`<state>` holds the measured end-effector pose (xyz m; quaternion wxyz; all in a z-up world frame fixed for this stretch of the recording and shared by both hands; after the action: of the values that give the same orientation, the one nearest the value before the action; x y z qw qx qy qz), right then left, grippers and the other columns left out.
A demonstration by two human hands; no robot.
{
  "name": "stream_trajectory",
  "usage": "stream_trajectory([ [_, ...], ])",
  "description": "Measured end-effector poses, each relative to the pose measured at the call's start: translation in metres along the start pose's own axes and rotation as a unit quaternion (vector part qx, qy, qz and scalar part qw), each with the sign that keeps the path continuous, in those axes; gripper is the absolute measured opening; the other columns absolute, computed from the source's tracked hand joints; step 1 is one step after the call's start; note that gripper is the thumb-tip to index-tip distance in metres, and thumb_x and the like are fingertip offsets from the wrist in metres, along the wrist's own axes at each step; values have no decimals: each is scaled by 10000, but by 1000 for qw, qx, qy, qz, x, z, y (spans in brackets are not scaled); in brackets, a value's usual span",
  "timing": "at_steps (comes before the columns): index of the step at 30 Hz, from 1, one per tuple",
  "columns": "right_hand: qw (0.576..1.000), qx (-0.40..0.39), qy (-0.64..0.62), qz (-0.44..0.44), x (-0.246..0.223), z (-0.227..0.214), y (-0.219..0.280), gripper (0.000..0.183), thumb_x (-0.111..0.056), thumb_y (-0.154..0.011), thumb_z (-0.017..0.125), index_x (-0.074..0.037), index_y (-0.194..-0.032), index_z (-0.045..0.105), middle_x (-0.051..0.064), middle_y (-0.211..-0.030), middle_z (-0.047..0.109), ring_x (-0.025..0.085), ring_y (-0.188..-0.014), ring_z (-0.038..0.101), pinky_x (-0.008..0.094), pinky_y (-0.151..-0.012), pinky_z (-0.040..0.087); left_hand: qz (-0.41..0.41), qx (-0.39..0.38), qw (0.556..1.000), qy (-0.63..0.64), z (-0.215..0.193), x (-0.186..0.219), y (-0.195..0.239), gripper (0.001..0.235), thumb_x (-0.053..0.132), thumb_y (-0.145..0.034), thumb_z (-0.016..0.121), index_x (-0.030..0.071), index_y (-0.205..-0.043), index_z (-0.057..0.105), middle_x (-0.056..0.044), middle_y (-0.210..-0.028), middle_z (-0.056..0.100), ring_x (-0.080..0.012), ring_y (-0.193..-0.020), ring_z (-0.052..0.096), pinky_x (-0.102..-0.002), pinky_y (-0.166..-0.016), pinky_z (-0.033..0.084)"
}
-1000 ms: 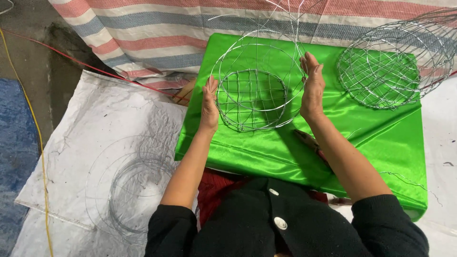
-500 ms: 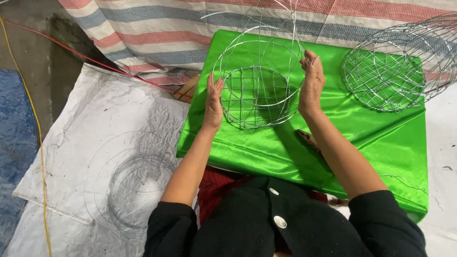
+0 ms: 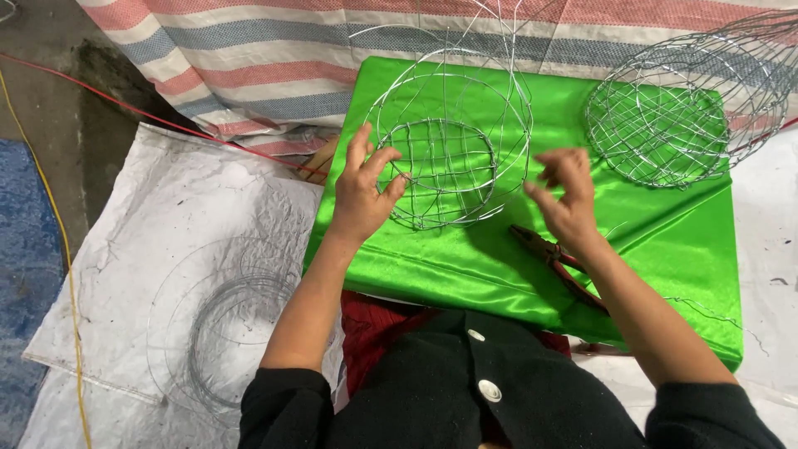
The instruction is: The person is manually assembling a wire mesh structure, likely a basket or frame, by joining wire segments and trimming them with pliers.
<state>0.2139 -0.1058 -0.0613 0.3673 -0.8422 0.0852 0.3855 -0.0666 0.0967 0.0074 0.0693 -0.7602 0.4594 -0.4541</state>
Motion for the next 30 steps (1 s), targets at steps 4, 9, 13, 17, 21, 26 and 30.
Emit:
stream_trajectory([
  [4,993,-75,22,-88,-72,8,13,564,-351,-806,837,-93,-1290,702,186,-1236,460,302,-903,552,439,-816,522,41,21,999,-27,2,-1,-10,352,403,-1035,600,69,-1118,677,-246,-1557,384,-492,-1182,647,-556,-923,610],
  [9,983,-94,10,-154,-82,26,17,319,-208,-902,779,-66,-1177,705,186,-1094,654,415,-966,698,494,-833,557,149,137,971,-128,-1,-5,-14,282,317,-1083,579,64,-1132,693,-151,-1374,625,-389,-1112,698,-478,-861,637],
  [13,975,-34,67,-208,-92,29,10,235,-198,-928,766,-120,-1149,742,90,-1049,652,312,-931,667,418,-818,558,155,183,966,-99,-9,-29,-25,204,241,-1068,610,55,-1051,692,-191,-1198,703,-390,-1075,710,-469,-866,643],
  [17,959,-12,99,-267,-116,31,3,203,-166,-896,791,-141,-1097,772,86,-959,662,291,-792,644,392,-733,552,127,240,960,-61,-26,-42,-24,148,218,-1023,683,127,-1130,730,-74,-1056,758,-312,-1066,722,-392,-894,590],
  [21,968,-40,85,-234,-132,25,-8,329,-171,-885,804,-127,-1207,751,107,-1087,672,319,-916,658,418,-835,543,96,244,963,-68,-33,-32,-21,132,238,-1019,688,165,-1125,721,-53,-990,756,-296,-921,750,-380,-812,601],
  [26,994,7,-99,-41,-103,10,-14,392,-147,-985,704,-31,-1333,567,199,-1266,483,322,-988,556,453,-861,493,68,245,967,-12,-26,-42,-20,137,276,-1015,699,170,-1101,710,-64,-981,755,-294,-870,753,-380,-770,607],
  [30,931,60,-275,234,-63,20,-13,551,-297,-1029,671,-41,-1372,324,212,-1255,393,355,-1093,495,421,-871,492,68,264,962,27,-30,-23,-33,166,267,-1055,627,113,-1043,687,-125,-881,729,-367,-849,739,-426,-758,586],
])
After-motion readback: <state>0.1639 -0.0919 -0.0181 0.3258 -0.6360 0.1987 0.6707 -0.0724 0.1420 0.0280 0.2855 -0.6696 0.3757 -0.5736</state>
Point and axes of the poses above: each hand's wrist, its own y-axis away from the middle knuckle, its own z-axis out of the palm, x = y × z, the point moved 7 cm from there along -y, towards the middle knuckle
